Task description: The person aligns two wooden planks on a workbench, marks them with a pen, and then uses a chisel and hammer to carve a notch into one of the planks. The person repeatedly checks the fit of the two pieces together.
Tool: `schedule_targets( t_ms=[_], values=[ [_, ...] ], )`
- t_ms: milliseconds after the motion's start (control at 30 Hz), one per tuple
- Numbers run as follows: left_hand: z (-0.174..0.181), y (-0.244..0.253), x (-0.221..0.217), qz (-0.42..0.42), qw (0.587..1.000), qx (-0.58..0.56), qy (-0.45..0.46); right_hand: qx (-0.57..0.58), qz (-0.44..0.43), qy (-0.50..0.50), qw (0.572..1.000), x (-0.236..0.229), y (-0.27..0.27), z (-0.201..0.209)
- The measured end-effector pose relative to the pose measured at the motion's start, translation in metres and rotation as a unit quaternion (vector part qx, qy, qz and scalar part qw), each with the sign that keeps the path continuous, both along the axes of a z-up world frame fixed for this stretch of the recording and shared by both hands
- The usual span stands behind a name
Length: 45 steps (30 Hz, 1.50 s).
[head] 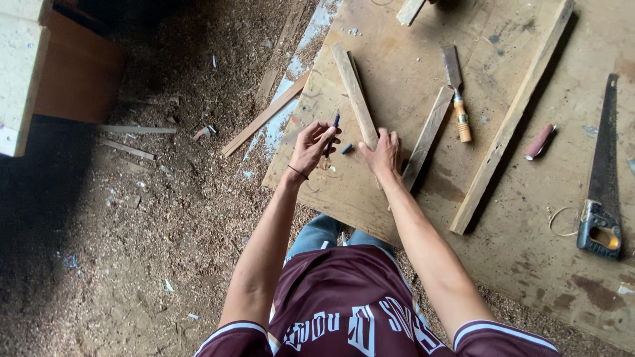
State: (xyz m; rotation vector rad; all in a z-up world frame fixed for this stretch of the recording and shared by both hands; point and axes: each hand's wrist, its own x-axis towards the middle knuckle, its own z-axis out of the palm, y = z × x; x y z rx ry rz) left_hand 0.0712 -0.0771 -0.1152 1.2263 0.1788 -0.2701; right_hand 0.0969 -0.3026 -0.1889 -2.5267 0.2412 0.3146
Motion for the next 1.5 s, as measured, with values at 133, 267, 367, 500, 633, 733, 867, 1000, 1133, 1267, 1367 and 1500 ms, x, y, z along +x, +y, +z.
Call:
schedule_targets(
  t_ms=[133, 267, 367, 500, 633, 733, 867, 1000, 1133, 1267, 1367, 1500],
  values=[
    [0.026, -0.015, 0.012, -0.024, 0.995, -0.089, 0.032, 0.082, 0.03, -0.162, 0.983, 0.002, -0.003, 0.031],
    [0.032, -0.029, 0.021, -0.061, 0.986, -0.157, 0.024, 0.328, 0.044, -0.158, 0.93, 0.023, -0.002, 0.078],
    [0.038, -0.04, 0.025, -0.093, 0.973, -0.21, 0.02, 0.461, 0.065, -0.145, 0.873, 0.014, 0.003, 0.137],
    [0.058, -0.048, 0.027, -0.123, 0.956, -0.268, -0.006, 0.529, 0.077, -0.164, 0.829, 0.003, 0.007, 0.191],
    [0.076, -0.054, 0.028, -0.154, 0.95, -0.269, -0.027, 0.552, 0.066, -0.184, 0.81, -0.005, 0.002, 0.204],
    [0.083, -0.062, 0.033, -0.166, 0.952, -0.251, -0.049, 0.546, 0.054, -0.203, 0.811, -0.004, -0.004, 0.206],
    [0.074, -0.068, 0.036, -0.17, 0.958, -0.223, -0.055, 0.498, 0.072, -0.248, 0.828, -0.008, -0.014, 0.2],
    [0.045, -0.068, 0.031, -0.16, 0.964, -0.205, -0.054, 0.486, 0.063, -0.263, 0.831, -0.013, -0.019, 0.188],
    [0.013, -0.058, 0.023, -0.103, 0.979, -0.178, -0.002, 0.533, -0.007, -0.242, 0.811, -0.009, -0.028, 0.173],
    [-0.02, -0.044, 0.015, -0.033, 0.999, 0.002, 0.026, 0.519, -0.062, -0.21, 0.826, -0.017, -0.04, 0.164],
    [-0.033, -0.037, 0.014, -0.055, 0.961, 0.272, 0.019, 0.529, -0.082, -0.194, 0.822, -0.021, -0.043, 0.162],
    [-0.037, -0.044, -0.002, -0.048, 0.888, 0.449, -0.089, 0.526, -0.057, -0.198, 0.825, -0.029, -0.042, 0.159]
  ],
)
